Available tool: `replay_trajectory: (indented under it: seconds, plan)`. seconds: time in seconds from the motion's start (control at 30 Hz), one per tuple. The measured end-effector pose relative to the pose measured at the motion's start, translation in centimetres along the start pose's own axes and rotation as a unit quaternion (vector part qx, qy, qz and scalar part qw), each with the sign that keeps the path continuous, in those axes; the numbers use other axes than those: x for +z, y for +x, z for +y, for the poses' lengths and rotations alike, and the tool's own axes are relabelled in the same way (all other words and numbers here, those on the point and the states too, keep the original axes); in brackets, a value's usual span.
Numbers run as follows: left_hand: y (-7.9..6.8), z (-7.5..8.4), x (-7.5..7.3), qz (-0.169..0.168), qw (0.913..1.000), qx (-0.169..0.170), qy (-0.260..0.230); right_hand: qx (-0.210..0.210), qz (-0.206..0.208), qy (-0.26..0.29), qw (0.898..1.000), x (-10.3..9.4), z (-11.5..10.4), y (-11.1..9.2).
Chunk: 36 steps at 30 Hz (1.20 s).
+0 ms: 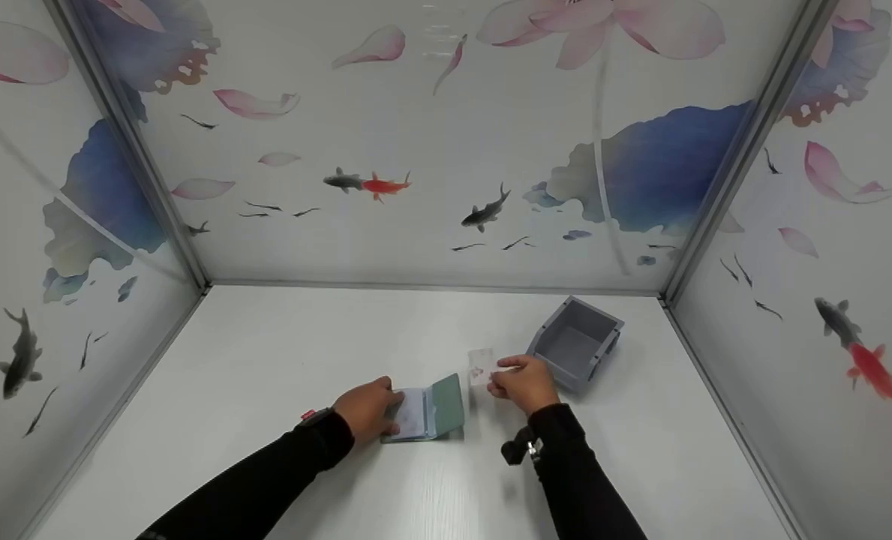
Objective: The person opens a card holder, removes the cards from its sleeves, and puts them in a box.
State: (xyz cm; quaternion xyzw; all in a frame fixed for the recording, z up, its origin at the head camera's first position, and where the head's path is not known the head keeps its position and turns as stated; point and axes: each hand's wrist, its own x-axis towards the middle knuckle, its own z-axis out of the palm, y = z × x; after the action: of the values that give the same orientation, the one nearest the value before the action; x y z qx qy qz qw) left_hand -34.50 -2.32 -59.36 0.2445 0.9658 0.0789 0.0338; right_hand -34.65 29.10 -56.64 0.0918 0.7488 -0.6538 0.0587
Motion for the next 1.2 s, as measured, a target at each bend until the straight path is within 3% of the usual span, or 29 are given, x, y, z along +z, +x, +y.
replay_trajectory:
  seconds: [0.13, 0.33, 0.67, 0.9, 1.2]
  plan:
    - [-0.1, -0.2, -0.1, -0.006, 1.0000, -0.004, -0.006, 0.007, 0.051, 0.031, 0.998, -2.7, -0.2, 0.1]
    - [0.0, -0.6, 0.2, -0.006, 0.9999, -0.004, -0.014, 0.007, 0.133, 0.026, 0.991, -5.9, -0.2, 0.2]
    - [-0.5, -0.6, -0.1, 0.008, 0.9999, 0.003, -0.010, -0.027, 0.194, 0.041, 0.980, -7.4, -0.3, 0.2]
    - [-0.6, -0.5, -0.3, 0.004, 1.0000, 0.004, -0.002, -0.048, 0.198, -0.062, 0.977, -7.5, -0.9, 1.2]
    - [-0.1, -0.3, 0.1, -0.001, 1.0000, 0.001, -0.001, -0.071, 0.204, -0.235, 0.948, -7.1, -1.1, 3.2]
